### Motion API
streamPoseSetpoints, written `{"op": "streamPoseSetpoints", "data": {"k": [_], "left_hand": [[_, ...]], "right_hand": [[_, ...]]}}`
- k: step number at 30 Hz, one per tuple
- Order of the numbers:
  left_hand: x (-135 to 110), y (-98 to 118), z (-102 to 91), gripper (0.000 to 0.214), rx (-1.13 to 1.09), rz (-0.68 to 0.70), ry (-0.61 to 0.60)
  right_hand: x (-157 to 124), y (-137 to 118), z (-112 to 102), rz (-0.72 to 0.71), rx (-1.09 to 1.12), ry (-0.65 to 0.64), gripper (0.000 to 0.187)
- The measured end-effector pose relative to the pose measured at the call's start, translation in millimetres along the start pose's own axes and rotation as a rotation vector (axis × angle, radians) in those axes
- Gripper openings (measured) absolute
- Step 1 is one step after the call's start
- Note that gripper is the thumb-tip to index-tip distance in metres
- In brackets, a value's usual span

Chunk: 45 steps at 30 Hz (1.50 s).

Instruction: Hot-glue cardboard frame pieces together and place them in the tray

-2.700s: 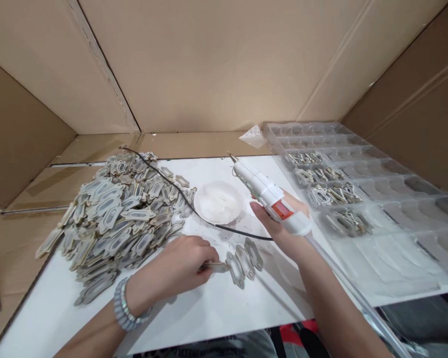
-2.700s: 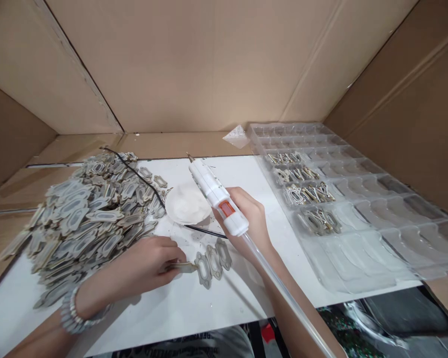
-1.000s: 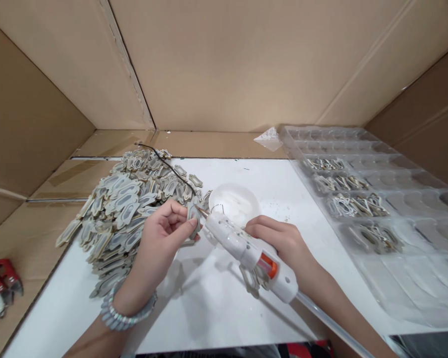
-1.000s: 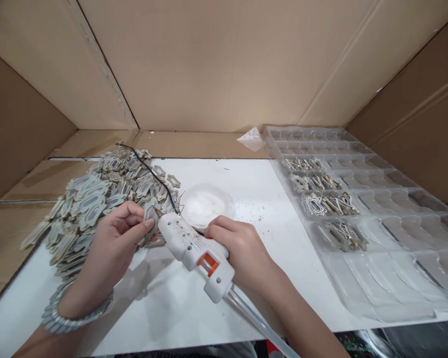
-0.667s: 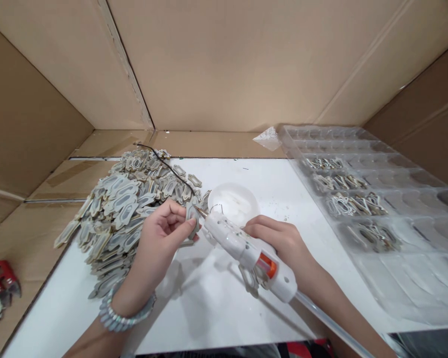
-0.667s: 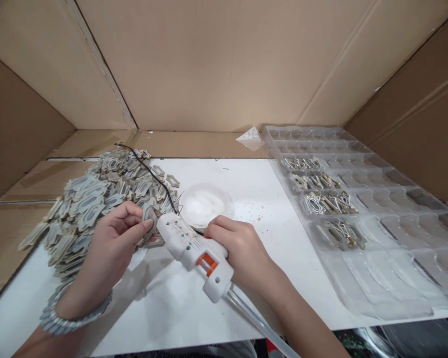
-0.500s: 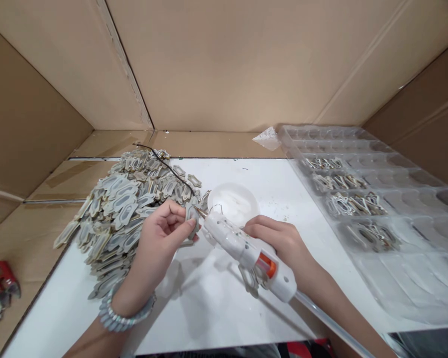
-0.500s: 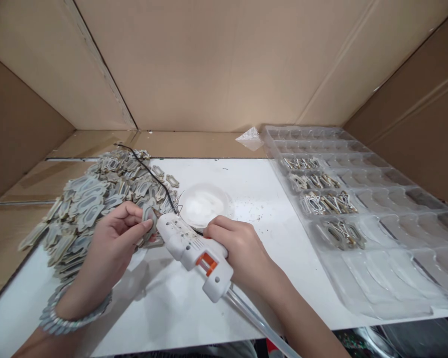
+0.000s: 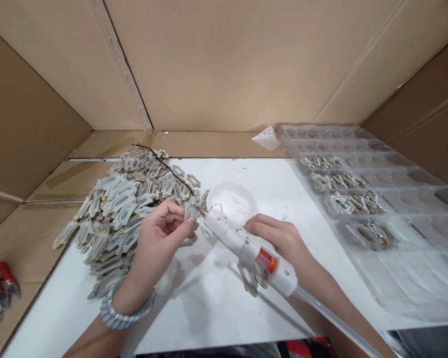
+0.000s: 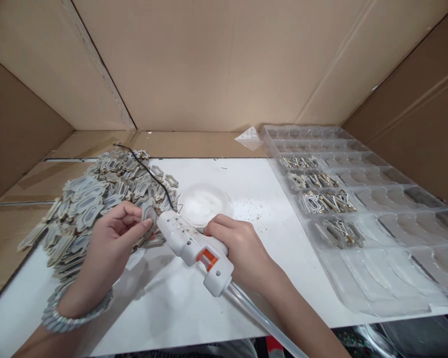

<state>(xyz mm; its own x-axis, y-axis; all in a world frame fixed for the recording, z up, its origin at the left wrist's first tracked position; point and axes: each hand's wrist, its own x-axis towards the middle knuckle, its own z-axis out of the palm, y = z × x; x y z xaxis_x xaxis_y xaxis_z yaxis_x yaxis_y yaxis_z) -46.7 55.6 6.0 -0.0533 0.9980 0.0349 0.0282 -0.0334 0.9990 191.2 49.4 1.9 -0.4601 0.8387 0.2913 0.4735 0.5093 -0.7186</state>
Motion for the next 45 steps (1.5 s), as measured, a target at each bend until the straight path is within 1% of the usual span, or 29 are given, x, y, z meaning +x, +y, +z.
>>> {"op": "streamPoseSetpoints", "data": {"k": [6, 7, 9, 11, 12, 14, 16, 18, 19, 22, 24, 28, 30, 32, 37, 45], "left_hand": [[-1.9, 2.9, -1.2, 0.018, 0.129, 0.045, -0.006], [-2.0, 3.0, -1.3, 0.018, 0.152, 0.046, -0.032], [-1.7, 2.6, -0.8, 0.018, 0.164, 0.03, -0.12], [-0.8, 1.9, 0.2, 0.019, 0.103, -0.023, -0.209], [-0.2, 1.6, 0.8, 0.021, 0.052, -0.057, -0.232], [0.9, 1.0, 1.5, 0.026, -0.042, -0.125, -0.227], [1.7, 0.7, 1.2, 0.038, -0.083, -0.161, -0.192], [2.2, 0.8, 0.0, 0.053, -0.071, -0.153, -0.143], [2.4, 0.9, -0.9, 0.055, -0.058, -0.143, -0.12], [3.0, 1.5, -3.7, 0.043, -0.028, -0.106, -0.05], [3.7, 2.1, -5.3, 0.037, -0.021, -0.086, -0.007], [5.3, 4.0, -7.5, 0.038, -0.025, -0.037, 0.073], [5.8, 5.0, -8.6, 0.038, -0.025, -0.015, 0.09], [5.8, 5.6, -9.7, 0.038, -0.01, 0.0, 0.096], [4.1, 5.5, -10.5, 0.035, 0.037, 0.039, 0.088], [-1.0, 8.5, -7.3, 0.032, 0.087, 0.111, 0.102]], "right_hand": [[-0.6, 2.0, 0.8, -0.006, 0.007, 0.039, 0.013], [-0.3, 1.5, 0.3, -0.015, 0.013, 0.05, 0.012], [1.0, -0.1, -1.1, -0.04, 0.029, 0.088, 0.011], [3.0, -2.2, -3.0, -0.066, 0.036, 0.152, 0.013], [4.0, -3.1, -4.0, -0.077, 0.033, 0.192, 0.014], [5.6, -4.0, -5.7, -0.096, 0.022, 0.264, 0.015], [6.1, -3.6, -6.8, -0.111, 0.013, 0.301, 0.015], [5.1, -1.8, -7.1, -0.109, 0.024, 0.279, 0.016], [4.2, -0.6, -7.1, -0.098, 0.036, 0.253, 0.016], [0.9, 2.7, -7.0, -0.049, 0.073, 0.16, 0.017], [-0.8, 3.4, -7.3, -0.021, 0.087, 0.106, 0.014], [-2.1, -0.3, -8.8, 0.026, 0.114, -0.033, 0.01], [-1.9, -3.0, -9.4, 0.036, 0.123, -0.103, 0.007], [-1.2, -5.1, -9.5, 0.031, 0.121, -0.146, 0.005], [1.5, -7.4, -8.6, 0.04, 0.097, -0.176, 0.006], [2.6, -7.3, -8.2, 0.051, 0.12, -0.191, 0.008]]}}
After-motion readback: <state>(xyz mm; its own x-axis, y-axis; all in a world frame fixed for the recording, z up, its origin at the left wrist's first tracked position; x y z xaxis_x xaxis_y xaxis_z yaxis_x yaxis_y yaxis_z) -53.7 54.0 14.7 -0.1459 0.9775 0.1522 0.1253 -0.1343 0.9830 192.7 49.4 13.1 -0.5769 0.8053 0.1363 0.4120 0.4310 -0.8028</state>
